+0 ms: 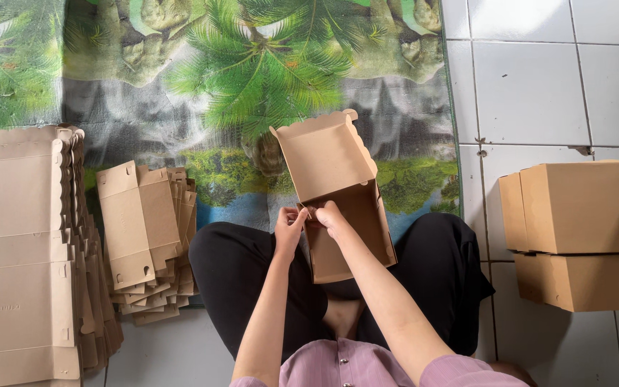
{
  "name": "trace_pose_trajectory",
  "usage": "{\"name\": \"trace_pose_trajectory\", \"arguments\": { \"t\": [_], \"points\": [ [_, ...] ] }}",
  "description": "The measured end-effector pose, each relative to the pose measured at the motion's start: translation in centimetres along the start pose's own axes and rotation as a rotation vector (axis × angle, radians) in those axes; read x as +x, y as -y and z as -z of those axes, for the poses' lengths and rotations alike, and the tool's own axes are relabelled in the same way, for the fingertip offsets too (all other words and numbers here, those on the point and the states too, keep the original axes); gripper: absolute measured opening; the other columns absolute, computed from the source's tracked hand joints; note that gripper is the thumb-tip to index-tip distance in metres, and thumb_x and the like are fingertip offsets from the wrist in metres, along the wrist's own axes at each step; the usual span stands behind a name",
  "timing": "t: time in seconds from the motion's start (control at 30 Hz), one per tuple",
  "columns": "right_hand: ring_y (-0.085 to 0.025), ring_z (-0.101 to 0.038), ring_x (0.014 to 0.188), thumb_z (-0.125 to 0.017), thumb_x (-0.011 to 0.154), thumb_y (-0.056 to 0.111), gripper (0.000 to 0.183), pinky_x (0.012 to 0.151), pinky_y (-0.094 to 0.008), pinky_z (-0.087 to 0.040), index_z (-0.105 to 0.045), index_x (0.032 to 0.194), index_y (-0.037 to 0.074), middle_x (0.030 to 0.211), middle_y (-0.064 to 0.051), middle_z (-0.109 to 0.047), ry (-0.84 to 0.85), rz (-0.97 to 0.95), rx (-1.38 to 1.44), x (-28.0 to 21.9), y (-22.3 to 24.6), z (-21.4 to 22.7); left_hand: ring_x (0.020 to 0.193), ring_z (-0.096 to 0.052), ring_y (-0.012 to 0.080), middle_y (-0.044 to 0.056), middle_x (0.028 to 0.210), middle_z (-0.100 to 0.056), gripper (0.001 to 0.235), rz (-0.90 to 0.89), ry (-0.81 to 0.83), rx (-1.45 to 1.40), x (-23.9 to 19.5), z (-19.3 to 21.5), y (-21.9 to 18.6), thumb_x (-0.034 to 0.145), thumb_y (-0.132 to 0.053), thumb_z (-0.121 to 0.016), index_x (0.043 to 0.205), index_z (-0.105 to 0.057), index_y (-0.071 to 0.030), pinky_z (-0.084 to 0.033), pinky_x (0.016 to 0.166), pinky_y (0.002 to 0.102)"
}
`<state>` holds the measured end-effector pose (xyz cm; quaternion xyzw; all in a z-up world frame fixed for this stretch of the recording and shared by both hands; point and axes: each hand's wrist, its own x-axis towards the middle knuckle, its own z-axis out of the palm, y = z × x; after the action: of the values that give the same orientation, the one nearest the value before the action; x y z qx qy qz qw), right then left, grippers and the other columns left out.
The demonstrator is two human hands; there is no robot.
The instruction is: The person sits on the floor and assembles a flat-packed cardboard box by hand. They fold the side flaps, tuck the tabs into slots, and secure the box structure.
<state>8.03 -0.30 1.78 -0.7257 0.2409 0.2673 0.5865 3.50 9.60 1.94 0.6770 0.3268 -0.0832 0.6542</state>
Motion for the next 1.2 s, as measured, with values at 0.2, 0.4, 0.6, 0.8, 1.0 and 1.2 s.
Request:
{"name": "trace_pose_trajectory", "arguments": {
  "t": [0.2, 0.4, 0.6, 0.8, 1.0, 1.2],
  "points": [
    [-0.042, -0.058, 0.108, -0.07, 0.081, 0.018, 0.039, 0.087, -0.047, -0.048, -0.062, 0.107, -0.01, 0.104, -0.028, -0.062, -0.053, 0.0, -0.063, -2.6, 2.6, -0.9, 0.083, -0.062, 0.016, 0.007, 0.084, -0.061, 0.017, -0.105, -0.001, -0.004, 0.3, -0.2, 1.3, 0.085, -0.022, -0.07, 0.092, -0.063, -0.009, -0.056, 0.072, 0.027],
    [-0.044, -0.052, 0.116, -0.064, 0.087, 0.021, 0.041, 0.094, -0.049, -0.045, -0.058, 0.114, -0.01, 0.115, -0.03, -0.059, -0.105, -0.004, -0.131, -2.0, 2.3, -0.8, 0.085, -0.064, 0.0149, 0.009, 0.091, -0.064, 0.018, -0.152, 0.043, -0.061, -1.0, 0.0, -0.2, 0.085, -0.02, -0.071, 0.099, -0.068, -0.009, -0.059, 0.074, 0.028],
    [-0.043, -0.053, 0.116, -0.062, 0.088, 0.023, 0.04, 0.094, -0.05, -0.046, -0.058, 0.112, -0.008, 0.113, -0.028, -0.061, -0.144, 0.028, -0.256, 3.3, -2.1, -1.1, 0.084, -0.063, 0.017, 0.015, 0.094, -0.064, 0.018, -0.203, 0.048, -0.174, -0.4, -0.5, 1.3, 0.09, -0.014, -0.066, 0.104, -0.07, -0.004, -0.058, 0.076, 0.03],
    [-0.043, -0.061, 0.097, -0.059, 0.091, 0.031, 0.036, 0.08, -0.05, -0.054, -0.063, 0.102, -0.003, 0.105, -0.021, -0.06, -0.293, 0.447, -0.379, -4.3, 1.9, 1.2, 0.092, -0.062, 0.0206, 0.015, 0.099, -0.063, 0.026, -0.084, 0.097, -0.362, -2.5, -0.3, -1.3, 0.096, -0.006, -0.045, 0.108, -0.067, 0.001, -0.056, 0.085, 0.038],
    [-0.044, -0.062, 0.095, -0.064, 0.083, 0.03, 0.035, 0.079, -0.055, -0.055, -0.053, 0.103, 0.003, 0.106, -0.015, -0.054, -0.261, 0.356, -0.518, -6.5, 2.5, 0.3, 0.101, -0.058, 0.0213, 0.017, 0.114, -0.061, 0.04, -0.013, 0.122, -0.333, -1.5, 0.1, -0.7, 0.087, 0.008, -0.041, 0.124, -0.054, -0.001, -0.052, 0.089, 0.037],
    [-0.041, -0.065, 0.087, -0.058, 0.083, 0.023, 0.018, 0.071, -0.051, -0.056, -0.057, 0.091, 0.007, 0.096, -0.011, -0.056, -0.238, 0.371, -0.627, -2.6, 0.9, 0.4, 0.102, -0.061, 0.0251, 0.021, 0.112, -0.06, 0.038, -0.007, 0.147, -0.391, -2.1, 0.1, -1.2, 0.085, 0.006, -0.047, 0.122, -0.054, 0.0, -0.053, 0.09, 0.041]
  ]
}}
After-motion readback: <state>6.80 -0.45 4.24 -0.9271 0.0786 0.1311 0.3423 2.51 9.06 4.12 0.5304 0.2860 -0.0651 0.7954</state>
